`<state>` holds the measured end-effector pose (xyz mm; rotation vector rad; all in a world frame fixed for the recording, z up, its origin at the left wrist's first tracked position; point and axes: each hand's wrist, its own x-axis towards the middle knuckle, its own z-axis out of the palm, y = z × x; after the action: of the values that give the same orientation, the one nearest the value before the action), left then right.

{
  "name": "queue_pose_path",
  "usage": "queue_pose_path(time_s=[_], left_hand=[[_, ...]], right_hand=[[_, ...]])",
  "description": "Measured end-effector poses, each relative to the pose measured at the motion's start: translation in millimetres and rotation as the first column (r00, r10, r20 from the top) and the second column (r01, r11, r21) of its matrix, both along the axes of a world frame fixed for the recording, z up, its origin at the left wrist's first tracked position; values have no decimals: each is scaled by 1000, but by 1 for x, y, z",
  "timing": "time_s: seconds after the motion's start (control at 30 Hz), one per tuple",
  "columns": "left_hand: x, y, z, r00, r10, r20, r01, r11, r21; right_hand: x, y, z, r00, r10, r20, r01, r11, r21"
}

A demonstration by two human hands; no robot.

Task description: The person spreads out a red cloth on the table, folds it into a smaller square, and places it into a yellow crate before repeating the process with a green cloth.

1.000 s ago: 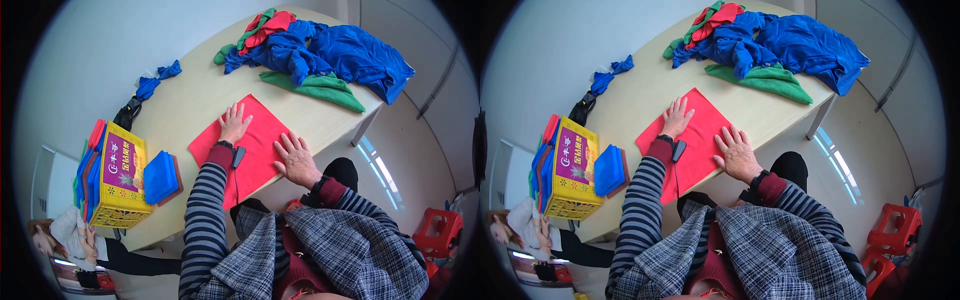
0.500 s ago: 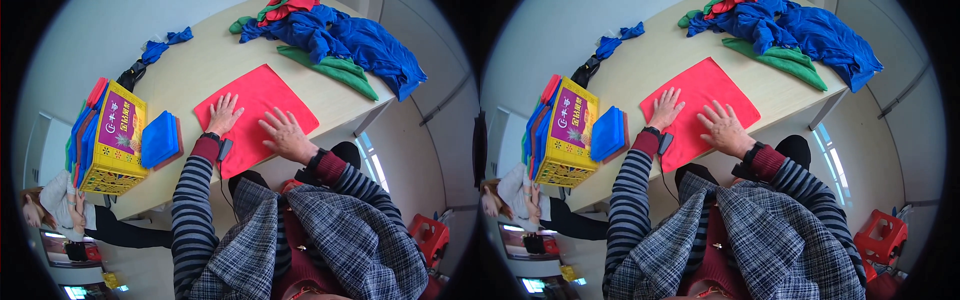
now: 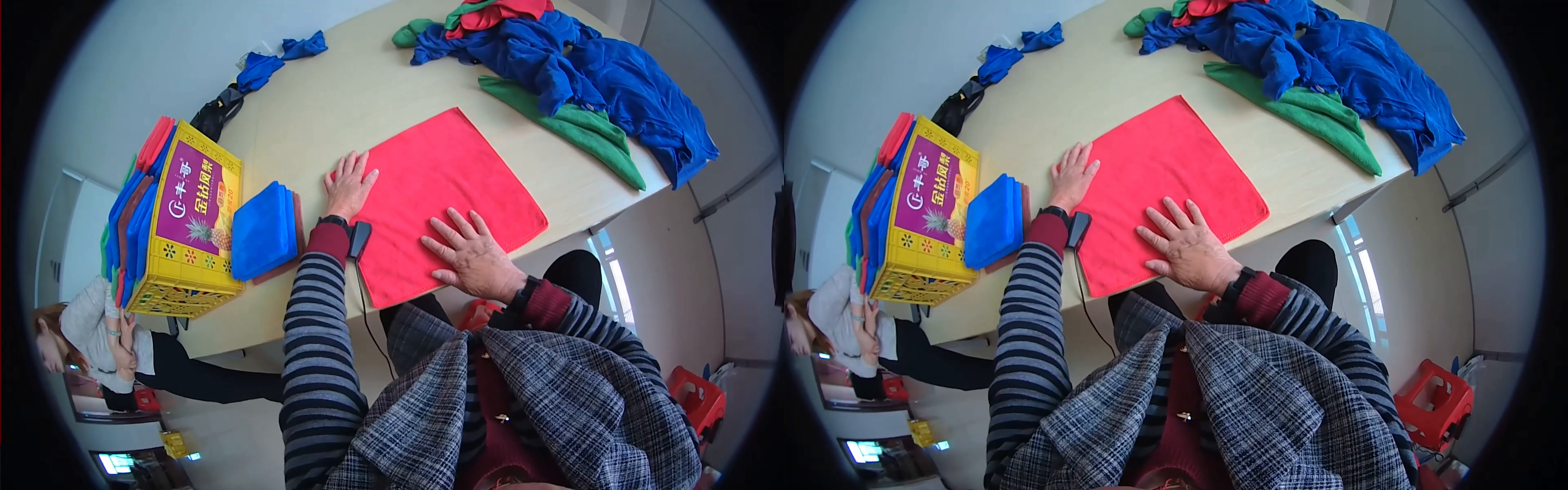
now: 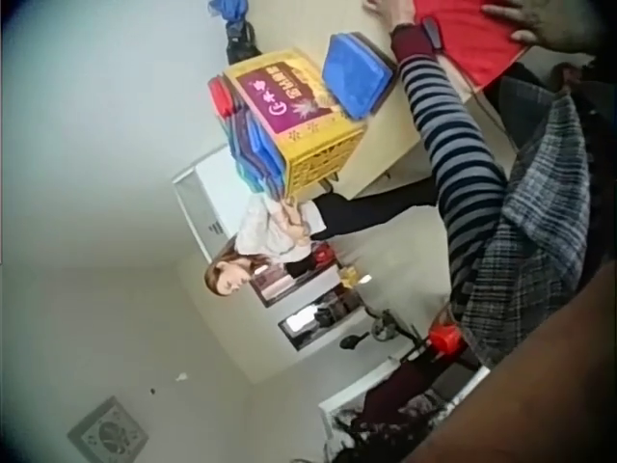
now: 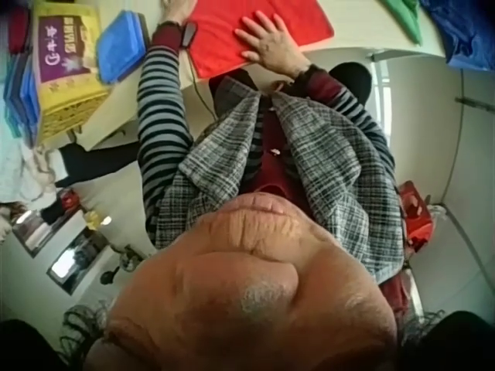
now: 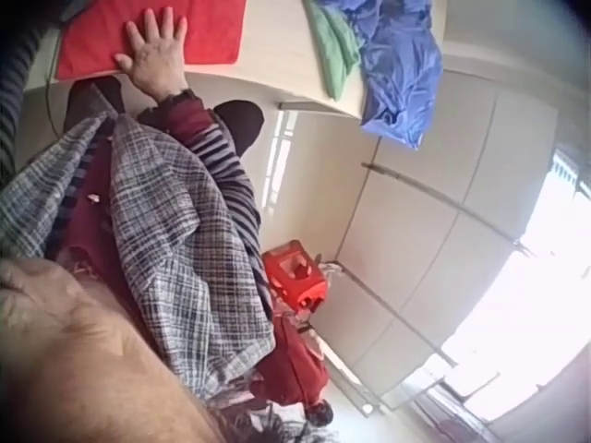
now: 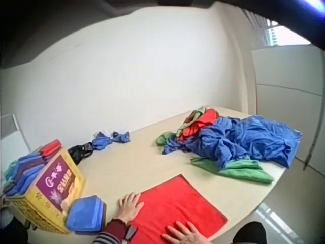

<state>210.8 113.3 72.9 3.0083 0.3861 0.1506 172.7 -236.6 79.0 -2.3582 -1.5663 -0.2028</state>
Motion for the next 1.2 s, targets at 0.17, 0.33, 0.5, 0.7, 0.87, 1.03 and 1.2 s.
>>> queue_pose_path(time_s=[0.17, 0.33, 0.5, 0.7, 0.87, 1.03, 1.2], left_hand=[[-5, -3, -5, 997, 63, -53, -62, 998, 13], [-27, -25, 2, 998, 55, -41, -54, 998, 23], [-80, -94, 24, 988, -137, -78, 136, 991, -12], [-164, -137, 3, 991, -134, 3, 134, 991, -5], [-186, -144, 5, 996, -65, 57, 63, 998, 27], [-169, -163, -9, 992, -34, 118, 32, 999, 22], [-170, -173, -15, 987, 12, 163, -13, 1000, 5]], right_hand=[[-6, -5, -2, 999, -12, -39, 11, 1000, -17], [-9, -6, -1, 999, -10, -46, 9, 1000, -18], [-3, -8, -3, 998, -17, -57, 17, 1000, -3], [-4, -3, -10, 1000, -4, -3, 4, 1000, 20], [0, 5, 10, 988, -10, -155, -1, 997, -73], [-14, 39, 8, 986, -49, -162, 45, 999, -26], [5, 31, -15, 993, -113, -20, 112, 993, -20]])
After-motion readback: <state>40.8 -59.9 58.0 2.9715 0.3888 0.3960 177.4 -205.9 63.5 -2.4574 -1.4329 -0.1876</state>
